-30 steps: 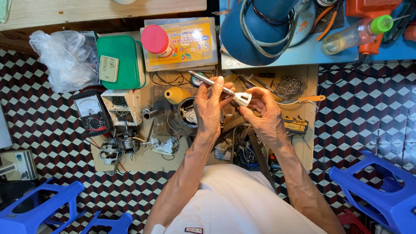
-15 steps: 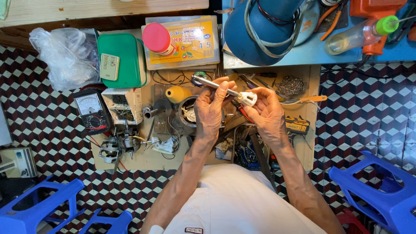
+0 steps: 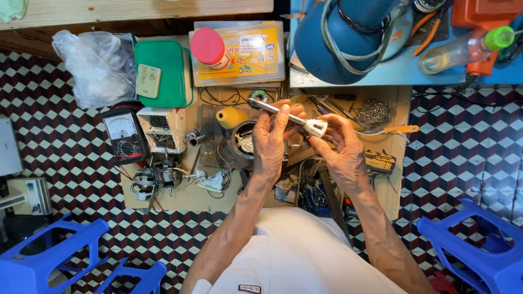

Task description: The person works at a cluttered workbench, using a hammer and a metal rod to tap and adjust a small white plastic component. They repeatedly insert the rod into a yellow cylindrical object and manipulate the plastic piece, occasionally using a cloth to wipe the parts.

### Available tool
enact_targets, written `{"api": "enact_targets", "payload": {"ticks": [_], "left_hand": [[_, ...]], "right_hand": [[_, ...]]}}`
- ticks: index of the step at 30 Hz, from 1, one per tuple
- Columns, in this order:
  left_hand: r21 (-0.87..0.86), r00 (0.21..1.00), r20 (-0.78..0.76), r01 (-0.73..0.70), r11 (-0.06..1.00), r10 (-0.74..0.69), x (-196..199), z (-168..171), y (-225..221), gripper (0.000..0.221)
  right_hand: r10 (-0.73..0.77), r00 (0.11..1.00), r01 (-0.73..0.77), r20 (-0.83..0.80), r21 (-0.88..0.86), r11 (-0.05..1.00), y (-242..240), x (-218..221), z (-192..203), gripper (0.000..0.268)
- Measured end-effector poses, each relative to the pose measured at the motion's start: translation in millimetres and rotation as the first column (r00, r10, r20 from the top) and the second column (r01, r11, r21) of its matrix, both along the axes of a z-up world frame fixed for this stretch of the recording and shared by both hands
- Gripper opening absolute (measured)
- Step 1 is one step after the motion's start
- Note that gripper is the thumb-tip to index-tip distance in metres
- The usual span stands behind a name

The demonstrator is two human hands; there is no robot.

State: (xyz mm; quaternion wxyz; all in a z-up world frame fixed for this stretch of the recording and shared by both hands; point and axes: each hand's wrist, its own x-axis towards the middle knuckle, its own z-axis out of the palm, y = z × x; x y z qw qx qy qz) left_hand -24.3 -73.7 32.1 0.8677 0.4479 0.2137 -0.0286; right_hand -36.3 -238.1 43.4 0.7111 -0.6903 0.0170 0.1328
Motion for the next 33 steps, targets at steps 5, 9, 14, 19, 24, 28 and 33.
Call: {"api": "enact_targets", "payload": {"ticks": [5,9,14,19,24,28,33], "left_hand": [[0.023,1.0,-0.028,0.011,1.0,-0.01,0,2,1,0.04],[-0.013,1.0,-0.015,0.015,1.0,-0.015,-3,-1,2,0.039],[0.002,0.998,-0.027,0.056,0.998,-0.056,-5,-2,4,0.035],[0.02,0.992,-0.014,0.126,0.992,-0.126,-3,-4,9,0.035],[0.031,0.981,-0.066,0.182,0.983,-0.18,-1,-3,11,0.038],[-0.045,0.978,-0.091,0.184,0.982,-0.187,0,-2,13,0.038],[-0.083,0.975,-0.066,0.205,0.975,-0.211,-4,-8,12,0.041]], "right_hand": [[0.012,1.0,-0.012,0.002,-0.009,1.0,2,0,3,0.048],[0.013,0.999,-0.011,-0.042,0.048,0.999,-1,-3,0,0.049],[0.039,0.994,-0.035,-0.097,0.045,0.998,-3,-5,-2,0.046],[0.037,0.996,-0.035,-0.086,0.024,0.999,-3,-6,-3,0.045],[0.072,0.991,-0.042,0.114,-0.245,0.969,3,-10,7,0.039],[0.057,0.994,-0.037,0.092,-0.211,0.977,7,-8,12,0.039],[0.02,0.998,-0.037,-0.058,-0.306,0.951,11,-11,0,0.041]]}}
